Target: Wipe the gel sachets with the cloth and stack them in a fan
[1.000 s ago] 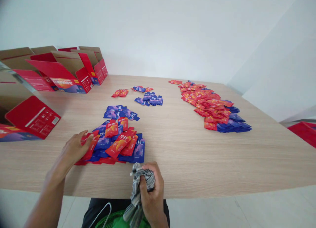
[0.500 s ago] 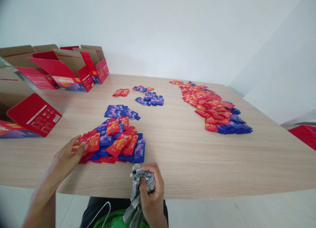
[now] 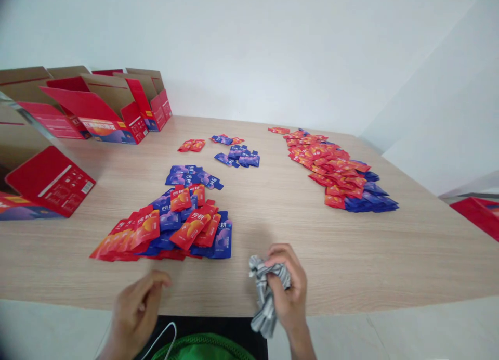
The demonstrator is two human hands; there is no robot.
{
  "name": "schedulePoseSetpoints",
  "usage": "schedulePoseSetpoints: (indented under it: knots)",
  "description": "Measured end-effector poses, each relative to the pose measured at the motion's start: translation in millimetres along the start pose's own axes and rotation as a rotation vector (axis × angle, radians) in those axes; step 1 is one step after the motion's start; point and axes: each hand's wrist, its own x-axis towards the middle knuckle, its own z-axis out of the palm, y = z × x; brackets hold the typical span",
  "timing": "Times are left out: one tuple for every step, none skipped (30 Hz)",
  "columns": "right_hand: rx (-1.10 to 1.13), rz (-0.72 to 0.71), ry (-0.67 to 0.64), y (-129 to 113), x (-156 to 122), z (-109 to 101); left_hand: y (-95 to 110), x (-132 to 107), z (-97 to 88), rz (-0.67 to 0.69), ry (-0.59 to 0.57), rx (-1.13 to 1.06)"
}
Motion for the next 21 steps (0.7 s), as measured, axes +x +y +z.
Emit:
schedulePoseSetpoints:
  knots:
    - [-0.053, -0.018, -0.012, 4.1, 15.9, -15.2, 3.2, -11.0, 11.3, 0.119, -0.072, -0.087]
    - [-0.108, -0.021, -0.073, 7.6, 32.8, -28.7, 4.8, -20.2, 21.9, 0.197, -0.146, -0.144]
    - [-0.16, -0.011, -0.148, 10.7, 50.3, -39.3, 4.9, -27.5, 31.5, 0.274, -0.193, -0.169]
    - [-0.217, -0.004, -0.194, 13.4, 67.8, -45.9, 4.1, -32.8, 39.9, 0.341, -0.214, -0.176]
    - [-0.305, 0.012, -0.267, 16.2, 85.0, -48.1, 2.7, -36.2, 47.2, 0.371, -0.252, -0.16]
    - [-0.432, 0.042, -0.362, 19.3, 101.5, -45.7, 1.1, -38.1, 53.4, 0.39, -0.268, -0.144]
    - [-0.581, 0.076, -0.468, 23.2, 116.9, -39.0, -0.4, -38.8, 58.7, 0.392, -0.271, -0.129]
    - [-0.733, 0.111, -0.571, 28.1, 131.2, -28.7, -1.7, -38.7, 63.2, 0.385, -0.266, -0.12]
    - [-0.811, 0.126, -0.626, 34.1, 144.3, -15.6, -2.7, -38.2, 67.0, 0.382, -0.236, -0.122]
    - [-0.86, 0.133, -0.656, 41.3, 156.4, -0.6, -3.7, -37.7, 70.4, 0.387, -0.192, -0.128]
    - [-0.904, 0.141, -0.675, 49.3, 167.8, 15.5, -4.8, -37.5, 73.4, 0.396, -0.15, -0.132]
    - [-0.948, 0.151, -0.677, 58.0, 178.9, 32.1, -6.2, -37.7, 76.1, 0.409, -0.12, -0.131]
    - [-0.995, 0.163, -0.674, 67.0, 189.9, 48.6, -8.0, -38.6, 78.6, 0.419, -0.103, -0.123]
    - [-1.041, 0.177, -0.665, 75.8, 201.2, 64.7, -10.3, -40.1, 81.0, 0.421, -0.096, -0.111]
    - [-1.084, 0.192, -0.649, 84.1, 212.8, 80.1, -13.0, -42.0, 83.2, 0.419, -0.101, -0.096]
    - [-1.121, 0.205, -0.632, 91.7, 224.6, 94.6, -16.0, -44.3, 85.4, 0.415, -0.113, -0.083]
    - [-1.152, 0.215, -0.611, 98.4, 236.4, 108.2, -19.1, -46.5, 87.5, 0.411, -0.127, -0.069]
    - [-1.178, 0.222, -0.592, 104.2, 248.0, 120.7, -21.9, -48.5, 89.6, 0.42, -0.129, -0.059]
    - [-1.199, 0.225, -0.574, 109.2, 258.9, 132.0, -24.3, -50.0, 91.5, 0.436, -0.131, -0.047]
    - [-1.218, 0.226, -0.559, 113.4, 268.9, 142.2, -26.0, -51.0, 93.2, 0.453, -0.124, -0.034]
    - [-1.234, 0.224, -0.549, 117.0, 277.7, 151.2, -26.9, -51.3, 94.7, 0.467, -0.105, -0.018]
